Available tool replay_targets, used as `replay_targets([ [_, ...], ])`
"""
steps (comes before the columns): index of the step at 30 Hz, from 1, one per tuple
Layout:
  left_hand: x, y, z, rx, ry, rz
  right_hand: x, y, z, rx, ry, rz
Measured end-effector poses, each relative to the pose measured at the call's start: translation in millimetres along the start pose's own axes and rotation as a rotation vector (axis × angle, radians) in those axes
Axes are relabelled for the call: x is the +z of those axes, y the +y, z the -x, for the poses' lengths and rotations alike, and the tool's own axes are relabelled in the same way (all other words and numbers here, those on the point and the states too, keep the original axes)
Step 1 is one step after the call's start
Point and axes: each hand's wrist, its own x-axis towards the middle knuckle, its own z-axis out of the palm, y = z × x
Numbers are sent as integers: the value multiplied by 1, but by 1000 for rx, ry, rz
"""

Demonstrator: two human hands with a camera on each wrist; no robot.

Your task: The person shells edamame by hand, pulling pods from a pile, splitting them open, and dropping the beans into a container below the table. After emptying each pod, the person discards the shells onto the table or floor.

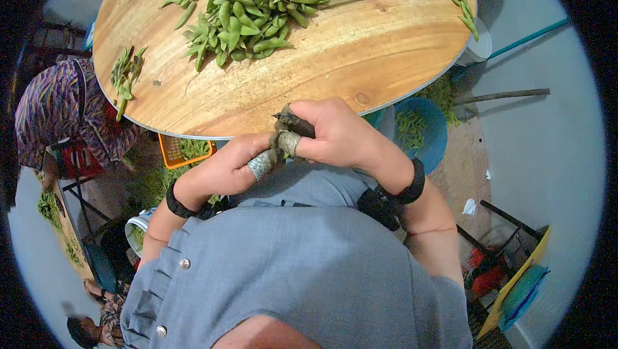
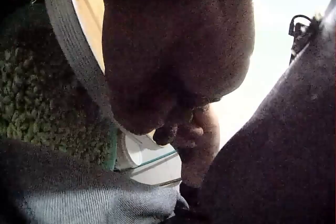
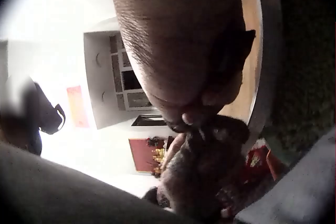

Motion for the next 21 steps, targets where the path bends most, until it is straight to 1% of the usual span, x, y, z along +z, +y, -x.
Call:
replay_targets([
  [1, -4, -2, 2, 2, 3, 0, 0, 1, 0, -1, -2, 3],
  [3, -13, -7, 5, -100, -105, -60, 1, 4, -2, -164, 100, 197],
  [4, -10, -9, 5, -99, -102, -60, 3, 6, -1, -166, 98, 199],
  [6, -5, -13, 7, -28, 160, -161, 7, 9, 2, -210, 101, 416],
  [7, -7, -11, 8, -26, 171, -158, 6, 7, 5, -214, 92, 421],
  [9, -11, -4, 11, -35, 343, -307, 6, 4, 13, -178, 105, 524],
  [10, -10, -12, 10, -11, 382, -240, 7, 7, 11, -177, 100, 525],
  [12, -10, -12, 7, -14, 388, -231, 7, 16, 3, -216, 190, 429],
  [13, -10, -11, 5, -14, 393, -227, 4, 17, -7, -217, 189, 431],
  [14, -7, -13, 2, -10, 394, -228, 0, 17, -21, -153, 369, 428],
  [15, -2, -17, -1, 48, 416, -76, -4, 18, -35, -89, 549, 420],
  [16, -1, -18, -4, 106, 438, 75, -8, 23, -51, -94, 552, 420],
  [17, -3, -14, -4, 108, 441, 67, -10, 32, -68, -156, 665, 513],
  [18, -7, -8, -5, -26, 437, 185, -10, 36, -77, -219, 778, 602],
  [19, -11, -4, -6, -160, 431, 303, -10, 34, -78, -226, 780, 597],
  [20, -13, -12, -6, -136, 521, 254, -9, 32, -79, -131, 716, 523],
  [21, -15, -8, -6, -136, 528, 249, -7, 29, -78, -35, 647, 451],
])
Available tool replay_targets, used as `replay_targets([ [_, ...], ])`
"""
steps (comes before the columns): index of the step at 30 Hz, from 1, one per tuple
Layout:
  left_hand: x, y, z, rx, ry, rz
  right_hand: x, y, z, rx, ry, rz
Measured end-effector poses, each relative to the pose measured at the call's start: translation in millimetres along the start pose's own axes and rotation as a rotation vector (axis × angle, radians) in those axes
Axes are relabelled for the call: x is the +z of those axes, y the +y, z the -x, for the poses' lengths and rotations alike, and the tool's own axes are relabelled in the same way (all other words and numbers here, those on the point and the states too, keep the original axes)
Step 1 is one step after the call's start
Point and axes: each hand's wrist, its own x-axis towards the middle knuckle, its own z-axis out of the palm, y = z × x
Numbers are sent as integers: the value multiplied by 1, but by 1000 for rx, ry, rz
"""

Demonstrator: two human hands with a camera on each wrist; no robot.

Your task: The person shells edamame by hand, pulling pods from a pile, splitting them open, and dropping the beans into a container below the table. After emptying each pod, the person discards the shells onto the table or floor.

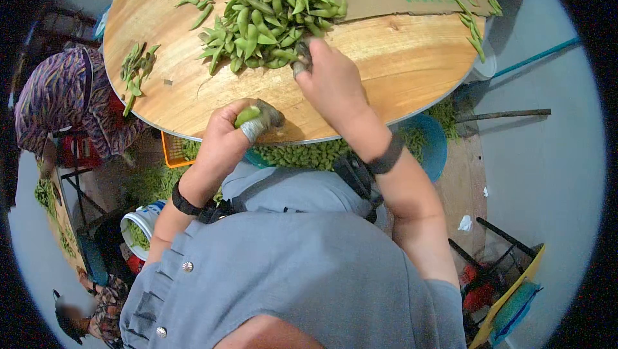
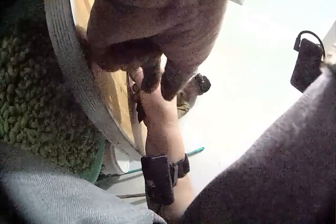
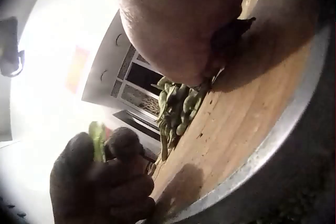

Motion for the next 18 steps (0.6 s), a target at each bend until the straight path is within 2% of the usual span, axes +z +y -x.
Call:
replay_targets([
  [1, 1, 8, 0, -24, 42, -9, -3, -6, 5, -5, -5, -3],
  [3, 6, 6, -3, -53, 85, -9, -14, -22, 26, 106, -34, -254],
  [4, 9, -1, -8, -4, 108, 79, -15, -24, 36, 107, -41, -252],
  [6, 15, -5, -14, 44, 129, 168, -15, -28, 54, -82, -57, -127],
  [7, 17, -4, -15, 36, 108, 291, -10, -31, 60, -121, -23, -249],
  [8, 19, -3, -17, 26, 85, 411, -13, -30, 61, -116, -20, -248],
  [10, 15, -8, -15, 58, 107, 315, -21, -27, 62, 48, -175, -469],
  [12, 9, -7, -11, 90, 131, 217, -28, -19, 61, -6, -160, -546],
  [14, 6, 3, -4, -27, 65, -6, -49, -28, 56, 217, -447, -642],
  [15, 7, 4, -2, -28, 62, -8, -56, -36, 55, 274, -525, -710],
  [18, 10, 3, 0, 28, 15, 69, -54, -33, 58, 263, -531, -794],
])
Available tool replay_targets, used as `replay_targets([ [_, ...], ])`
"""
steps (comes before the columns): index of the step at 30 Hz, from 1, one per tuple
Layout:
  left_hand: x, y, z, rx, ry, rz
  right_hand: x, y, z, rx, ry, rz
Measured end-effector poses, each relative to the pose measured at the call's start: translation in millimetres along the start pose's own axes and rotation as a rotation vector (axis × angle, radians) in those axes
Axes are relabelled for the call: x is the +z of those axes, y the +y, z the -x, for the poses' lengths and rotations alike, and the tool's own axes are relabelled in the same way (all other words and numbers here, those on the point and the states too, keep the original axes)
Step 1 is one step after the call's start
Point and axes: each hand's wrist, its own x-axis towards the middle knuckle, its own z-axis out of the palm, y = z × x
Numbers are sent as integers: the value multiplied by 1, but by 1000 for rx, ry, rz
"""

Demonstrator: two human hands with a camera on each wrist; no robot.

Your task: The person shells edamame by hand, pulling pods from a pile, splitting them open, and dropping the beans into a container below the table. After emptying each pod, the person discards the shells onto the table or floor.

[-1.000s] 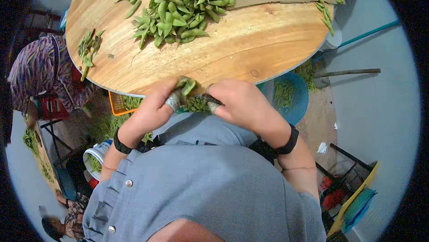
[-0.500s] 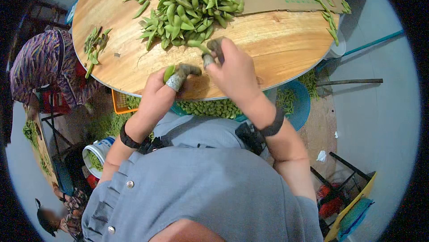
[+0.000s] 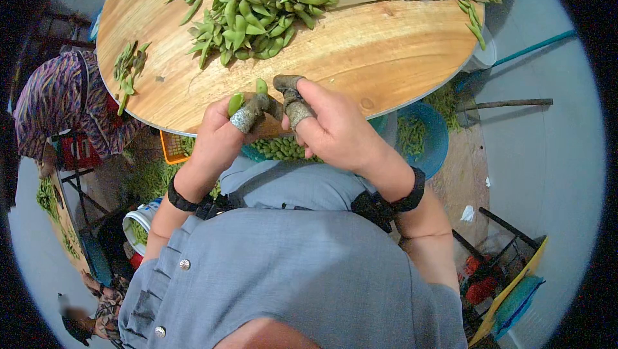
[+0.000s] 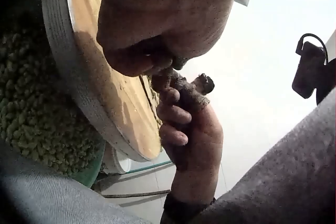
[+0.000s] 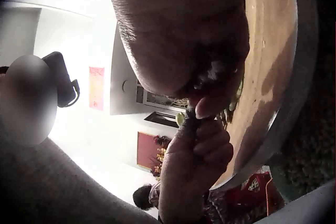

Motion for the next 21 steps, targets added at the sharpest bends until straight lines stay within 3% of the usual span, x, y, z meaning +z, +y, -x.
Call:
replay_targets([
  [6, -1, -11, -1, -2, -63, 69, 3, 2, 1, -1, 1, -23],
  [9, -1, -8, 0, 49, -56, -59, 2, 6, -3, -23, -18, 60],
  [11, 0, -2, 2, 481, 54, -857, 1, 7, -7, 22, -26, 66],
  [13, -4, -10, 1, 517, 33, -965, 2, 8, -10, 70, -33, 71],
  [15, -9, -18, -3, 555, 11, -1074, 4, 10, -13, 208, -71, -259],
  [16, -11, -23, -6, 597, 5, -925, 4, 10, -13, 209, -70, -260],
  [18, -13, -21, -6, 633, 0, -777, 6, 9, -11, 308, -91, -614],
  [20, -14, -12, -2, -337, -289, 635, 6, 10, -8, 326, -128, -687],
  [21, -15, -23, -4, -292, -439, 736, 5, 11, -7, 340, -161, -758],
])
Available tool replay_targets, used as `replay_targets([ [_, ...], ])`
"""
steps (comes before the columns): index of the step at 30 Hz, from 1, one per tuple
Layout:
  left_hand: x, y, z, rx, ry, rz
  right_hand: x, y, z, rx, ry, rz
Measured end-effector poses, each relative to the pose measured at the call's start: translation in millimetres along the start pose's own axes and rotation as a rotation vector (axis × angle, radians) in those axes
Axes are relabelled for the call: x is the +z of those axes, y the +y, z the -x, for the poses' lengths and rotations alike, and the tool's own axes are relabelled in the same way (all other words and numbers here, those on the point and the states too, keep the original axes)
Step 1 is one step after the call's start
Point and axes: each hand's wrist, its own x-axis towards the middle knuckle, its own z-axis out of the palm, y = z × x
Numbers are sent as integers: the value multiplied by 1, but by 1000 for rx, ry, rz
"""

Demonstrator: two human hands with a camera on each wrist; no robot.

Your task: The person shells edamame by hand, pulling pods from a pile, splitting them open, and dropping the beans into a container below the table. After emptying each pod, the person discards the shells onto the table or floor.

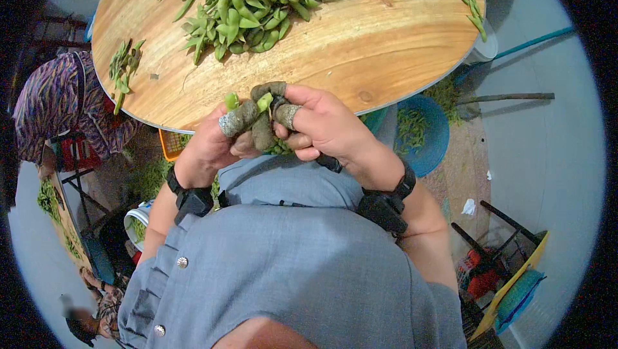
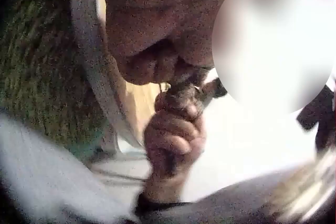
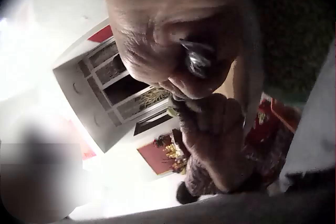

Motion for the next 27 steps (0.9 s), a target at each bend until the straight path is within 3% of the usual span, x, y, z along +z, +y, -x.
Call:
replay_targets([
  [1, 3, 1, -2, -1, -2, -1, 0, 0, -1, -2, 1, 0],
  [3, 13, 2, -6, 69, 292, -299, 2, 2, -2, -103, 145, 158],
  [4, 15, 4, -5, 73, 292, -298, 3, 0, 0, -103, 144, 161],
  [7, 14, 11, 1, 0, 231, -159, 3, -8, 7, -92, 91, 267],
  [9, 10, 11, 2, -39, 17, 36, 0, -9, 8, -155, 114, 208],
  [13, 17, 5, -2, -73, -62, 70, -3, -6, 0, -191, 108, 222],
  [15, 34, 3, -3, 285, 323, -816, -4, -7, -1, -278, 141, 281],
  [20, 35, 11, 10, 211, 327, -790, -2, -2, -2, -257, 131, 119],
  [22, 21, 8, 8, 150, 235, -504, -4, 2, -4, -235, 111, 5],
  [25, 26, 5, 8, 198, 336, -671, -12, 9, -10, -216, 89, 30],
  [27, 32, 4, 5, 284, 340, -765, -15, 18, -18, -1009, 497, 851],
])
